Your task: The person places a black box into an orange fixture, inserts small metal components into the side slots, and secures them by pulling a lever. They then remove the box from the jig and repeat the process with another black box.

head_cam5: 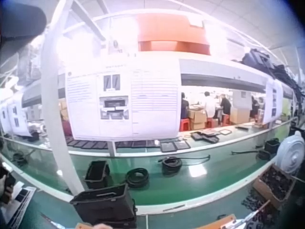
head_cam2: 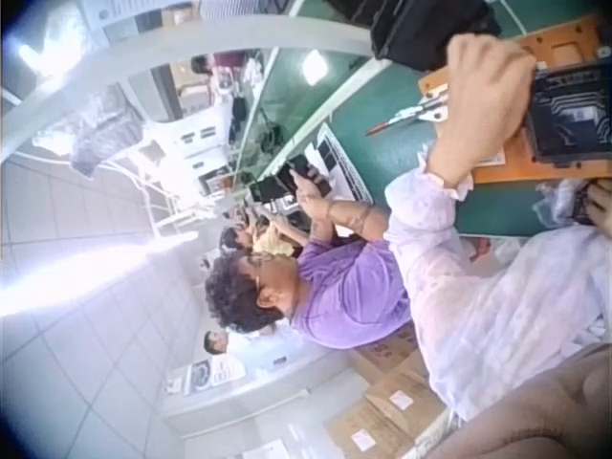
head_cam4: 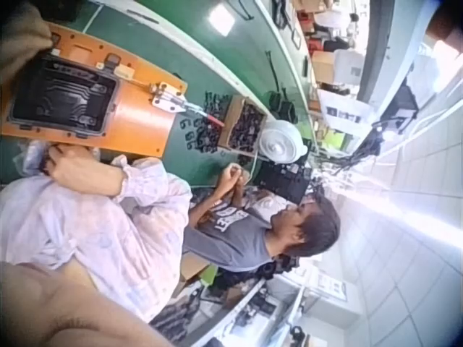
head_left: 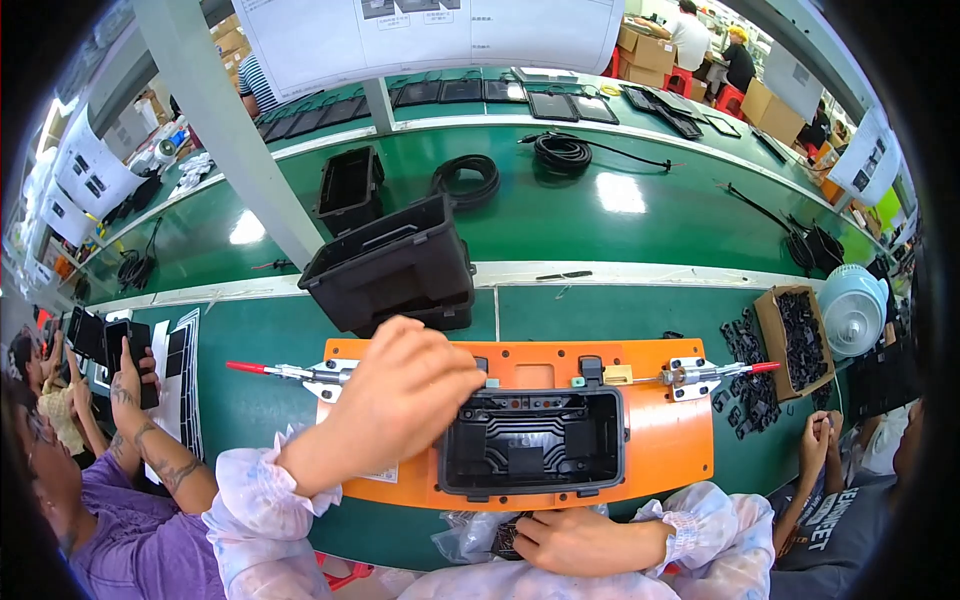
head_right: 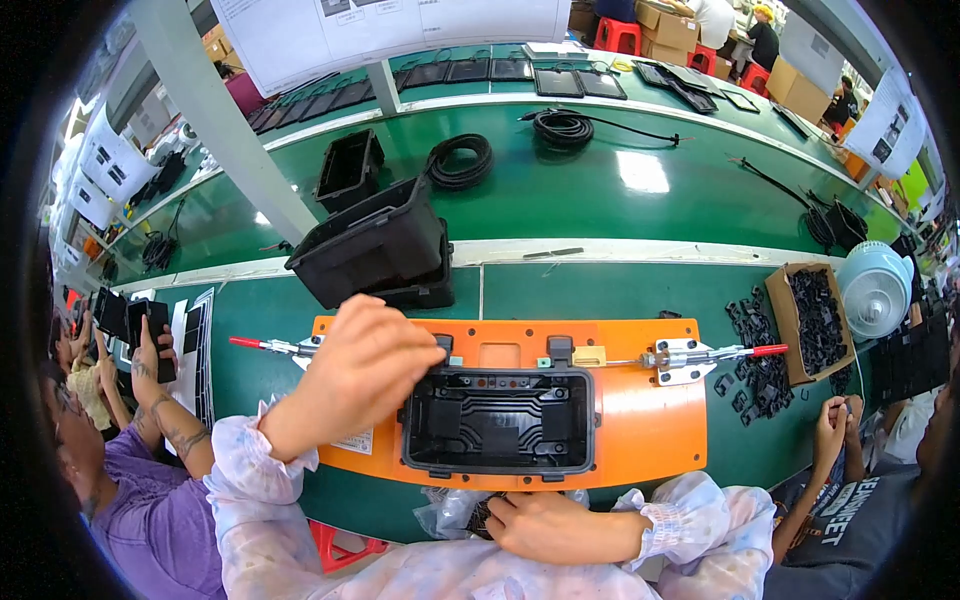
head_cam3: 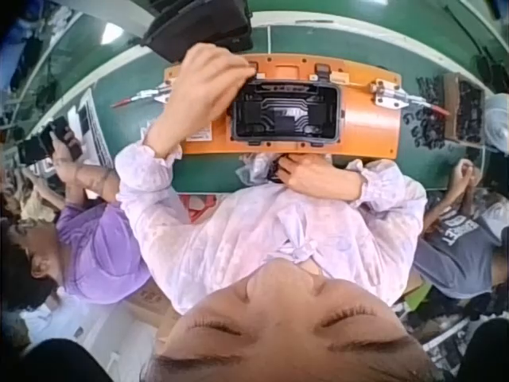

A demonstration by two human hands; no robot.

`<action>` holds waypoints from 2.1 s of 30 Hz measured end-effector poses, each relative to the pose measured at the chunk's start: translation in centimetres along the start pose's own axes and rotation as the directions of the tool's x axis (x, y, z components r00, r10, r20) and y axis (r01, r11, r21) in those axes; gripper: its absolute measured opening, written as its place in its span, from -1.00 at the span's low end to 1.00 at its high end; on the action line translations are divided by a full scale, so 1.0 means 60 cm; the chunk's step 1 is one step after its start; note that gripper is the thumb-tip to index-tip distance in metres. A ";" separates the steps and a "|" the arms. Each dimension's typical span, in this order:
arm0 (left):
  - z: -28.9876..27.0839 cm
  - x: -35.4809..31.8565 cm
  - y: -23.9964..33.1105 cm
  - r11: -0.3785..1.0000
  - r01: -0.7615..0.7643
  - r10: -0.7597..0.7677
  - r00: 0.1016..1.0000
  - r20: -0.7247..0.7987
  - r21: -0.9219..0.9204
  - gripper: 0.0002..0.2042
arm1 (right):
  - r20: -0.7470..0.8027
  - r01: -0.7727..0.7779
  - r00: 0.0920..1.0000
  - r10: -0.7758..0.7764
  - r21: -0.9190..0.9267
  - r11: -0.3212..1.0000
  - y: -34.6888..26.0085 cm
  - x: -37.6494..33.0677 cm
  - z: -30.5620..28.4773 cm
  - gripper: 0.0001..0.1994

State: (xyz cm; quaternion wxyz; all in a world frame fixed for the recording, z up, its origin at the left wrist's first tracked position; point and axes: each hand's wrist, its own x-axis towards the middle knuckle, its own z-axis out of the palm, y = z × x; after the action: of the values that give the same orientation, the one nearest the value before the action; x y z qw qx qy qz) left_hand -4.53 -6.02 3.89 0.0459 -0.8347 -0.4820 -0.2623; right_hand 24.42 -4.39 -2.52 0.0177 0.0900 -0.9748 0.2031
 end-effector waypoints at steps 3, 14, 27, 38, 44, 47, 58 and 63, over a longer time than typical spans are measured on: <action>0.019 -0.021 0.019 0.994 -0.025 0.019 0.998 0.059 0.108 -0.65 | 0.005 0.007 1.000 -0.007 -0.022 1.000 0.000 0.003 0.003 -0.88; 0.026 -0.025 0.038 0.986 0.015 -0.026 0.997 0.066 0.167 -0.62 | -0.472 -0.050 0.847 0.243 0.386 0.921 0.023 -0.047 -0.144 -0.72; 0.027 -0.042 0.056 0.967 0.200 -0.205 0.979 0.016 0.159 -0.64 | -0.508 -0.555 0.755 0.415 -0.157 0.817 0.103 -0.050 -0.155 -0.63; 0.018 -0.060 0.037 0.919 0.363 -0.332 0.923 -0.195 0.154 -0.76 | -0.537 -0.228 0.740 0.404 0.364 0.903 0.120 0.066 -0.180 -0.79; 0.008 -0.064 0.025 0.857 0.472 -0.403 0.865 -0.300 0.209 -0.84 | -0.535 -0.079 0.764 0.361 0.478 0.875 0.145 0.183 -0.141 -0.83; 0.006 -0.069 0.023 0.856 0.479 -0.413 0.859 -0.301 0.192 -0.85 | -0.586 -0.067 0.775 0.235 0.293 0.954 0.151 0.200 -0.122 -0.84; 0.022 -0.063 0.043 0.933 0.336 -0.310 0.932 -0.186 0.128 -0.74 | -0.672 -0.152 0.740 -0.008 -0.178 0.972 0.129 0.123 -0.143 -0.70; 0.022 -0.074 0.046 0.955 0.258 -0.250 0.965 -0.074 0.143 -0.67 | -0.848 -0.690 0.399 0.349 -0.027 0.723 0.126 -0.076 -0.194 -0.77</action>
State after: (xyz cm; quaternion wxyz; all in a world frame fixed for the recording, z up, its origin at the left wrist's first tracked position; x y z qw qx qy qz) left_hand -3.48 -10.50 1.12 0.0881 -0.7525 -0.6023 -0.2515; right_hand 27.51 7.83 4.85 0.4012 -0.3317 -0.8535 0.0250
